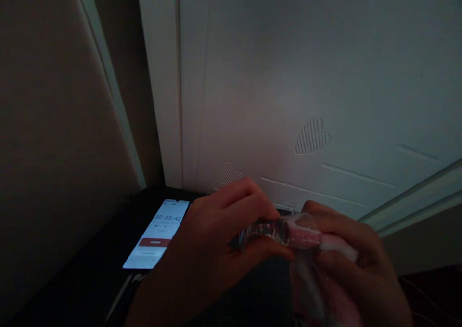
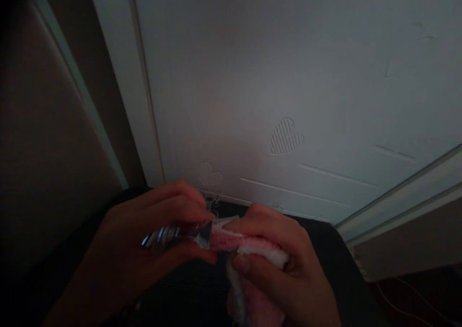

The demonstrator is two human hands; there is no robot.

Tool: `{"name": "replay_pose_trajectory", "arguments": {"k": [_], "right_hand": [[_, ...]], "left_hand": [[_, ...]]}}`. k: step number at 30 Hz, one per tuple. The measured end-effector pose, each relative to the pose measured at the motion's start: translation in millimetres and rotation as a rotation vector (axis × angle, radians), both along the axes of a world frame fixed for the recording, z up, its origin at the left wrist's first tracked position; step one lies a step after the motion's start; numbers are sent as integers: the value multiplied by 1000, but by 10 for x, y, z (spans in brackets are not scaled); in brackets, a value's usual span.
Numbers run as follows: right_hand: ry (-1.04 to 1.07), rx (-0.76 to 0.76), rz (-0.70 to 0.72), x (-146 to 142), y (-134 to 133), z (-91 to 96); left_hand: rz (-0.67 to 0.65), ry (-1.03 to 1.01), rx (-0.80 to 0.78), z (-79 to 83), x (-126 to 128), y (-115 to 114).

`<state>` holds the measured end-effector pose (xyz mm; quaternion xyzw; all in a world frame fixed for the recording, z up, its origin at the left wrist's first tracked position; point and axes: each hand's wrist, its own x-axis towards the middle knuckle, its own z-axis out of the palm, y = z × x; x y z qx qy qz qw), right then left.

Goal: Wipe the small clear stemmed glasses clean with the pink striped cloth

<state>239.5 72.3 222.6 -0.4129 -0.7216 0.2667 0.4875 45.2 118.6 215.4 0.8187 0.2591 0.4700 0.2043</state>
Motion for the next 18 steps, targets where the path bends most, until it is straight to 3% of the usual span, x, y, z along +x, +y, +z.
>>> {"name": "replay_pose_trajectory", "arguments": {"k": [12, 18], "right_hand": [[81, -62, 44, -48, 20, 58], [182, -138, 174, -5, 23, -32]], "left_hand": [[83, 40, -4, 33, -10, -25], [-22, 41, -137, 84, -39, -42]]}}
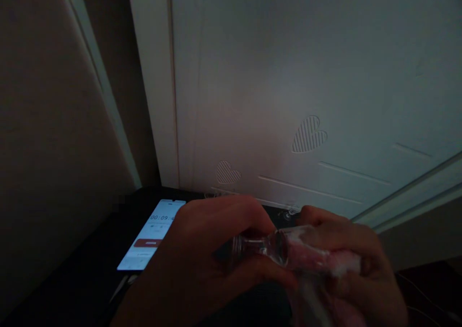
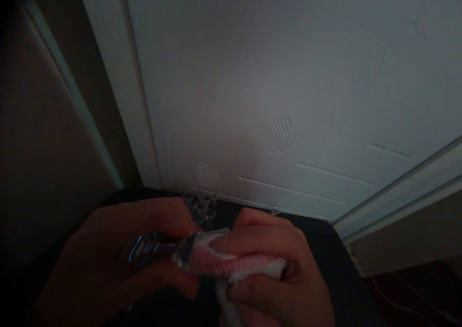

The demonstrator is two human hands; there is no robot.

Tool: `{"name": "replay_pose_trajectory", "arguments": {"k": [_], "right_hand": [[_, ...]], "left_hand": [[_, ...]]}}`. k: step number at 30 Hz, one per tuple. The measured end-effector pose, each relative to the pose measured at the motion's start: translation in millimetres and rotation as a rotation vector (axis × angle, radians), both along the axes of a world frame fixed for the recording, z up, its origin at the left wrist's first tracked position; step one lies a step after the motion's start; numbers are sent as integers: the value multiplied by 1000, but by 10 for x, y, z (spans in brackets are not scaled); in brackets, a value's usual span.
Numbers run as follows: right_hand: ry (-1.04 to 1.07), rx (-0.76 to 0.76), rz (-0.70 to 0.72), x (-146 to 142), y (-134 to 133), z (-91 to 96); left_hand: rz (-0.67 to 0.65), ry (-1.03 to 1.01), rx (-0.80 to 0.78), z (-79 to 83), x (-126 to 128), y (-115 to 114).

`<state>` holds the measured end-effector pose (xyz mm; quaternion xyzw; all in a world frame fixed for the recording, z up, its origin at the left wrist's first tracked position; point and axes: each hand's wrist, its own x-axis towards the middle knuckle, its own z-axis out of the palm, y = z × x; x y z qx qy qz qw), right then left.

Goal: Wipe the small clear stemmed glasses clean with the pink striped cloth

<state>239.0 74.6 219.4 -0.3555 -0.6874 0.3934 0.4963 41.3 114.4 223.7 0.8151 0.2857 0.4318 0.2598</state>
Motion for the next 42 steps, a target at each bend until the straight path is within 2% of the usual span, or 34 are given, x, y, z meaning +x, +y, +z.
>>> {"name": "replay_pose_trajectory", "arguments": {"k": [6, 12, 15, 20, 24, 29, 36, 39, 42], "right_hand": [[-148, 21, -52, 19, -40, 44], [-161, 54, -130, -40, -18, 117], [-139, 36, -115, -69, -7, 136], [-70, 68, -80, -107, 11, 128], [26, 63, -82, -123, 0, 85], [12, 46, -92, -112, -19, 84], [-68, 9, -119, -74, -40, 95], [-99, 3, -155, -65, -47, 92], [-143, 59, -129, -70, -14, 98]], "left_hand": [[3, 44, 61, -9, -6, 39], [124, 58, 203, -29, 1, 34], [174, 77, 232, -20, -8, 0], [133, 102, 150, 13, -40, -44], [30, 36, -25, 31, -50, -54], [-69, -45, -203, 54, -23, -40], [-71, -14, -197, 61, -9, -49], [-32, -18, -138, 29, -3, -39], [12, -21, -79, -25, 12, -16]]}}
